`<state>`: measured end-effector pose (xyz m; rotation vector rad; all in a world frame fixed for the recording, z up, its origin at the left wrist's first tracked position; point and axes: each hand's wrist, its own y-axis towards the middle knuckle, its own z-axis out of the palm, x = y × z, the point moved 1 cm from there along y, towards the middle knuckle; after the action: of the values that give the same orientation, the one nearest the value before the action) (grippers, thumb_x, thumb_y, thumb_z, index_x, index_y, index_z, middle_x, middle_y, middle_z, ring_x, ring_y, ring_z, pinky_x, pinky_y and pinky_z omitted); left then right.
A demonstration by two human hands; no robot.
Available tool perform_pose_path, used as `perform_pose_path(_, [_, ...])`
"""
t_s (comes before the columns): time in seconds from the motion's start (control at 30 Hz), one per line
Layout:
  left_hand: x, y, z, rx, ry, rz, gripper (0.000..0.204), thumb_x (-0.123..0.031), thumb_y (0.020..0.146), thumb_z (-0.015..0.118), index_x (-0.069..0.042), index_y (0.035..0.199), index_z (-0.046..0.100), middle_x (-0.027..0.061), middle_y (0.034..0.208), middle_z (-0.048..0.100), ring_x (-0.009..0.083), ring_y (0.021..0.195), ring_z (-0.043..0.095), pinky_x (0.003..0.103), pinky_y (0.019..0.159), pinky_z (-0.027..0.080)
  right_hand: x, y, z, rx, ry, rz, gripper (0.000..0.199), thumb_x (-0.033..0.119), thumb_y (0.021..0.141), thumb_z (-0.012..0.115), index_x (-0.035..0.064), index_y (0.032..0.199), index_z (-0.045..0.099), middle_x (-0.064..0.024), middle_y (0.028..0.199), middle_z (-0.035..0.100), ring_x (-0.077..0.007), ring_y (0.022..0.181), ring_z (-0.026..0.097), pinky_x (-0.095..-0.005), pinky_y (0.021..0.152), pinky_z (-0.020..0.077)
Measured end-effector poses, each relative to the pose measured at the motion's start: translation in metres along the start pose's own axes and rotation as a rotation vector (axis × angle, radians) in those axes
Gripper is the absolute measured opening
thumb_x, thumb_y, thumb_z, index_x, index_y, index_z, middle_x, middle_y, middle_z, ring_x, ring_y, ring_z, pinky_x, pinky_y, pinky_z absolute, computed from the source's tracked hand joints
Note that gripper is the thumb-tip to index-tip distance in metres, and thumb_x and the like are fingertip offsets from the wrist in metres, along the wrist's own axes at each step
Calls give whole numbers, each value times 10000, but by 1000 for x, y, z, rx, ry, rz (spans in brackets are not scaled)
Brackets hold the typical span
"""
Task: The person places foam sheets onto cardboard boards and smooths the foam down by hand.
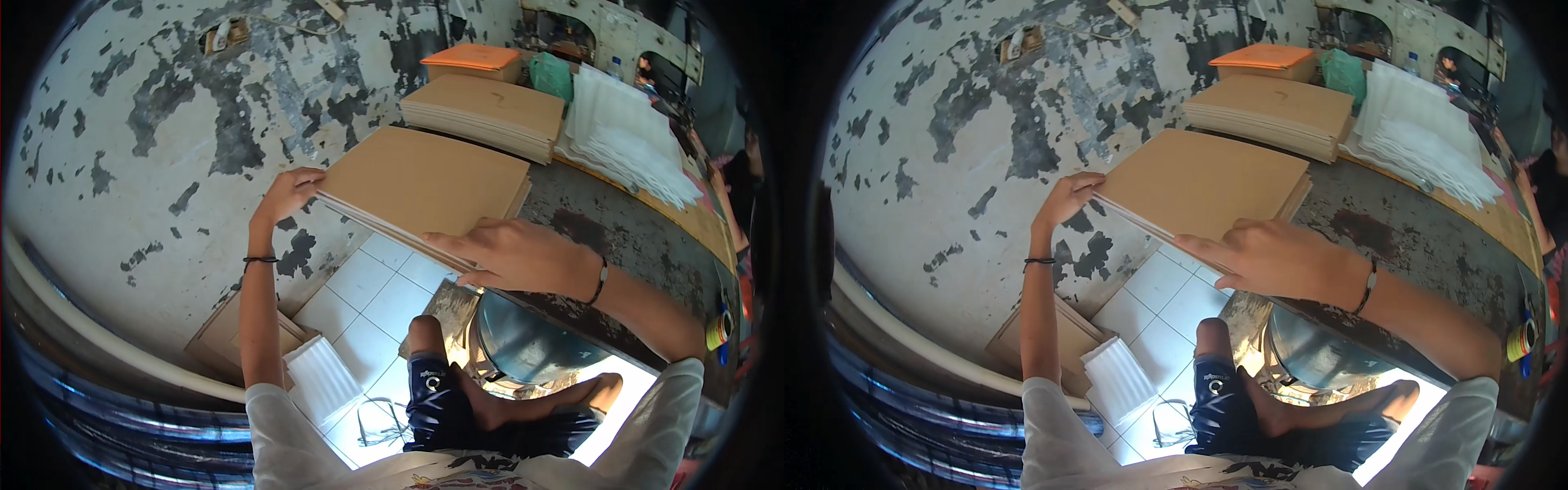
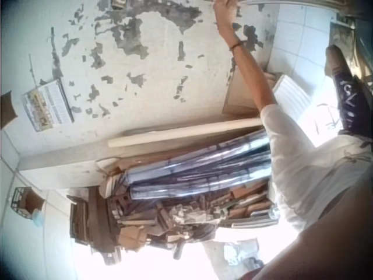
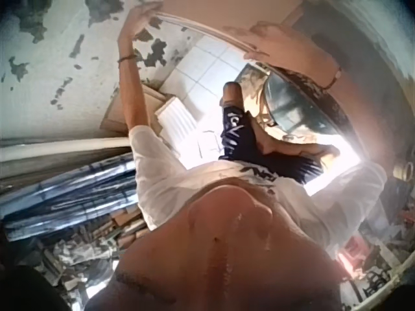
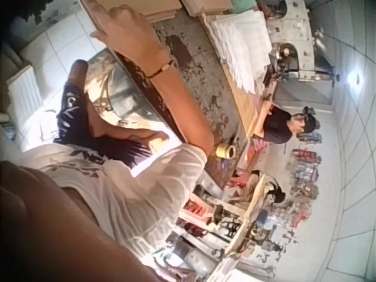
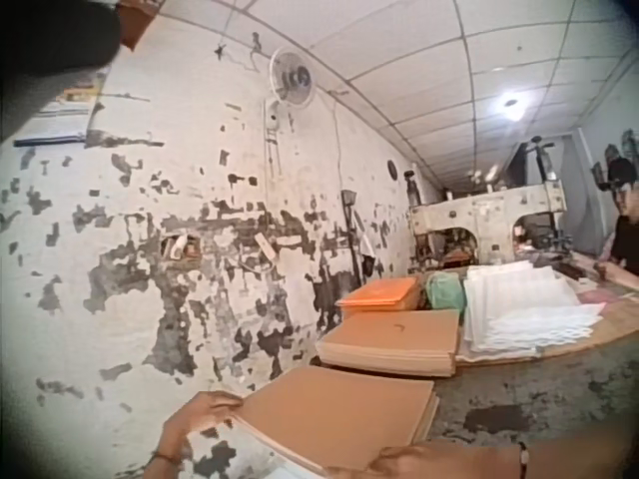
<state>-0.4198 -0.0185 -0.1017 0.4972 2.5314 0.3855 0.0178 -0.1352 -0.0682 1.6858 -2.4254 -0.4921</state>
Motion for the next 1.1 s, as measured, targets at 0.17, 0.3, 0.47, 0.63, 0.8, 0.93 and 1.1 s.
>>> perform_pose_path(0.17, [-15,59,20,-74,6,-275,645,-466,978,546,62,1341,615,265,1271,679,354,1191,664,401,1033,484,-63,-15,-16,63,500,221,786,304,893,778,101,1554,404,-160,1203,719,-309,1130,693,-419,988,535])
perform_pose_path(0.3, [8,97,39,-16,5,-489,723,-580,980,541,64,1288,654,238,1211,716,354,1149,684,404,1012,493,-114,-13,-2,120,636,279,834,312,865,810,93,1557,401,-149,1287,702,-295,1212,654,-420,1064,483])
perform_pose_path(0.47, [28,98,64,-16,-5,-406,556,-522,974,586,-13,1085,780,205,988,770,299,900,749,395,874,544,-136,-13,27,22,495,200,810,321,834,835,107,1523,468,-107,1276,717,-283,1268,619,-426,1098,458])
perform_pose_path(0.63, [16,99,70,-39,-37,-408,500,-476,980,576,-35,1107,776,189,959,771,264,856,746,376,845,546,-138,-13,26,28,659,291,795,304,803,856,116,1494,512,-69,1194,755,-253,1262,620,-420,1110,442])
perform_pose_path(0.8, [45,102,70,-112,55,-299,481,-446,1013,509,-97,1276,709,195,1163,740,338,1092,710,392,956,520,-142,-16,33,-20,707,276,809,326,799,855,111,1496,506,-80,1199,751,-246,1256,626,-399,1088,454])
perform_pose_path(0.93, [63,103,74,-128,117,-228,501,-448,1024,467,-131,1367,648,191,1292,685,382,1228,633,421,1031,486,-146,-16,42,-63,605,170,789,383,831,822,106,1497,501,-68,1229,740,-252,1250,632,-393,1078,470])
perform_pose_path(1.1, [19,111,96,-41,240,-325,534,-473,1024,417,-140,1389,622,204,1322,663,402,1247,611,470,1065,464,-139,-36,16,-30,595,259,660,319,891,781,78,1458,545,-82,1257,728,-283,1182,670,-402,1047,493])
